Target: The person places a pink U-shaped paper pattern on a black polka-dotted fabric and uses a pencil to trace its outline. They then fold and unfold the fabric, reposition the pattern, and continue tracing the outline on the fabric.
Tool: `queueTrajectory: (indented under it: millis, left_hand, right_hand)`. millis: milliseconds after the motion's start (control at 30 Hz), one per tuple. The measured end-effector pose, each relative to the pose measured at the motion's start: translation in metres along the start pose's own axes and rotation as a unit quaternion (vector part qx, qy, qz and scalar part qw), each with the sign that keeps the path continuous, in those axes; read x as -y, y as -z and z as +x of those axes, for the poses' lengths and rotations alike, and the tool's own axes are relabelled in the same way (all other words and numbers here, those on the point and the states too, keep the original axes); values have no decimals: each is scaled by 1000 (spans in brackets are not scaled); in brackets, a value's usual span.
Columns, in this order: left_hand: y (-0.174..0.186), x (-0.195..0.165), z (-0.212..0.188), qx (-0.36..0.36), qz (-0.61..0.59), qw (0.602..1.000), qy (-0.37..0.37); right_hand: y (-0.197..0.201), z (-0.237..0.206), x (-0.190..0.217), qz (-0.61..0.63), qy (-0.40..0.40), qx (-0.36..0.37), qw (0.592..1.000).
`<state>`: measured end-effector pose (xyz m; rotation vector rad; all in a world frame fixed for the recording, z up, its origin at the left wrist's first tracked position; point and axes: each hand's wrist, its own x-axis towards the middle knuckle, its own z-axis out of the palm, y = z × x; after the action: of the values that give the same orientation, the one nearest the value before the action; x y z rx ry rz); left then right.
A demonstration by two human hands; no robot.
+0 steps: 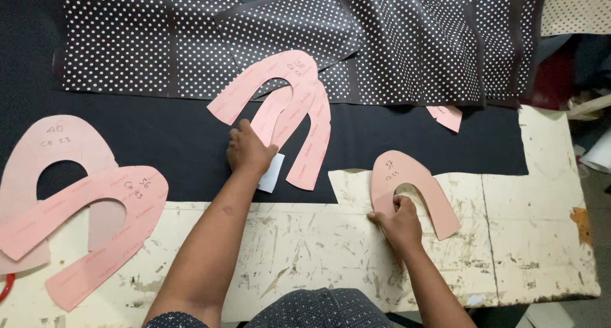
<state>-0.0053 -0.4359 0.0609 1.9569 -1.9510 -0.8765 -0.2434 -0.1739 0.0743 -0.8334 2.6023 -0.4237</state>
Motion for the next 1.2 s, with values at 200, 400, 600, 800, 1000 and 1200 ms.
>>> queueTrajectory:
  millis: [200,400,600,800,1000,1200]
  left_hand:
    - [8,14,-2,-21,-24,999,-15]
    - [37,86,13,-152,-1,987,-44]
    - [81,177,31,-231,50,971,41]
    - [78,205,29,-246,86,964,47]
    - [62,187,0,-316,178,928,-80]
    - [22,118,-43,-215,-28,933,-287]
  right_hand:
    - [-10,13,-18,-18,-27,-3,999]
    - [23,54,-76,33,-183,-40,982]
    - [22,102,-90,88,21,-209,974]
    - [11,169,25,511,-31,54,857]
    - [21,222,123,701,-113,53,702]
    - [66,253,198,712,6,69,699]
